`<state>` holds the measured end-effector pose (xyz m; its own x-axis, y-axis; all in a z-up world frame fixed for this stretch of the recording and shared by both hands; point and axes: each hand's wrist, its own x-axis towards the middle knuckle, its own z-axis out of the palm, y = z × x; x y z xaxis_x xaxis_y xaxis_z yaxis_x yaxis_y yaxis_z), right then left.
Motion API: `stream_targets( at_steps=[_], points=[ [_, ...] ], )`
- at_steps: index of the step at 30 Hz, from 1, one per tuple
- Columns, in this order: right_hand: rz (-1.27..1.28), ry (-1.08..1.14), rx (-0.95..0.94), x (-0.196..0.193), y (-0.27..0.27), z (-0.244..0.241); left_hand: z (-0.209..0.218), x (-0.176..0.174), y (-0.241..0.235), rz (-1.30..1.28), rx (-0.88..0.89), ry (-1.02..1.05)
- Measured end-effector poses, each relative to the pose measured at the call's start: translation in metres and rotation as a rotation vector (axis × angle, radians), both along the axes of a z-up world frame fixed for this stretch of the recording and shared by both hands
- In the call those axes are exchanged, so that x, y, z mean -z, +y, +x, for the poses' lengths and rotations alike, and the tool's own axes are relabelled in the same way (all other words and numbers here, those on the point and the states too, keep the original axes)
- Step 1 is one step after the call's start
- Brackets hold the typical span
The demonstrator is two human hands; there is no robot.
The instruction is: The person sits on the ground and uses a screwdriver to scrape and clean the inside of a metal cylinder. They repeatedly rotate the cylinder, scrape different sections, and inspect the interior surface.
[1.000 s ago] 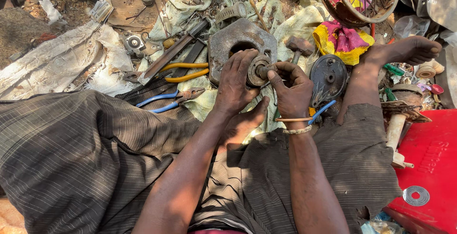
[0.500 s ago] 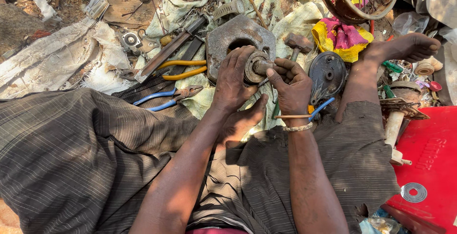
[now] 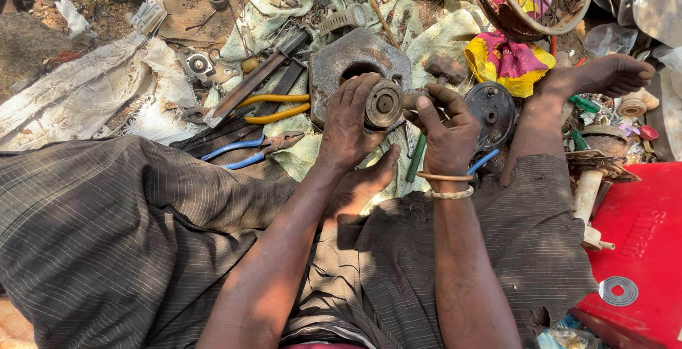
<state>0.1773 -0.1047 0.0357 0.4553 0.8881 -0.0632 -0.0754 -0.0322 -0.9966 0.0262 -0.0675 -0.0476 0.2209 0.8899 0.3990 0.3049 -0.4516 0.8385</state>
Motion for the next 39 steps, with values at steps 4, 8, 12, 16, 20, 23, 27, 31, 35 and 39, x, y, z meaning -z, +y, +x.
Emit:
stream_targets(
  at_steps=[4,8,12,16,20,23,27,31,35,39],
  points=[
    [0.119,-0.797,-0.170,-0.002,-0.007,-0.014,0.001,-0.001,-0.002,-0.018,0.001,0.035],
    [0.109,-1.002,-0.250,-0.007,-0.009,-0.019,0.000,-0.003,0.000,-0.003,0.008,-0.022],
    [0.057,-1.089,-0.243,-0.008,-0.006,-0.020,-0.002,-0.002,-0.001,0.019,0.017,-0.022],
    [0.083,-1.178,-0.270,-0.006,-0.004,-0.020,0.001,-0.002,-0.001,-0.008,-0.006,0.030],
    [0.071,-1.128,-0.265,-0.003,-0.007,-0.018,0.001,-0.002,-0.003,-0.024,-0.004,0.027],
    [0.053,-1.084,-0.220,0.000,-0.007,-0.017,0.001,-0.003,-0.001,-0.008,-0.001,0.022],
    [0.004,-0.970,-0.189,0.004,-0.007,-0.015,0.002,-0.003,-0.002,-0.023,0.018,0.039],
    [0.066,-1.074,-0.260,0.000,-0.008,-0.009,0.002,-0.002,-0.003,-0.024,0.012,0.076],
    [-0.045,-0.865,-0.249,0.005,-0.008,-0.003,0.000,-0.006,0.001,-0.031,0.043,0.089],
    [-0.151,-0.341,-0.187,0.021,-0.005,0.011,0.001,-0.019,0.006,-0.016,0.081,0.065]
  ],
)
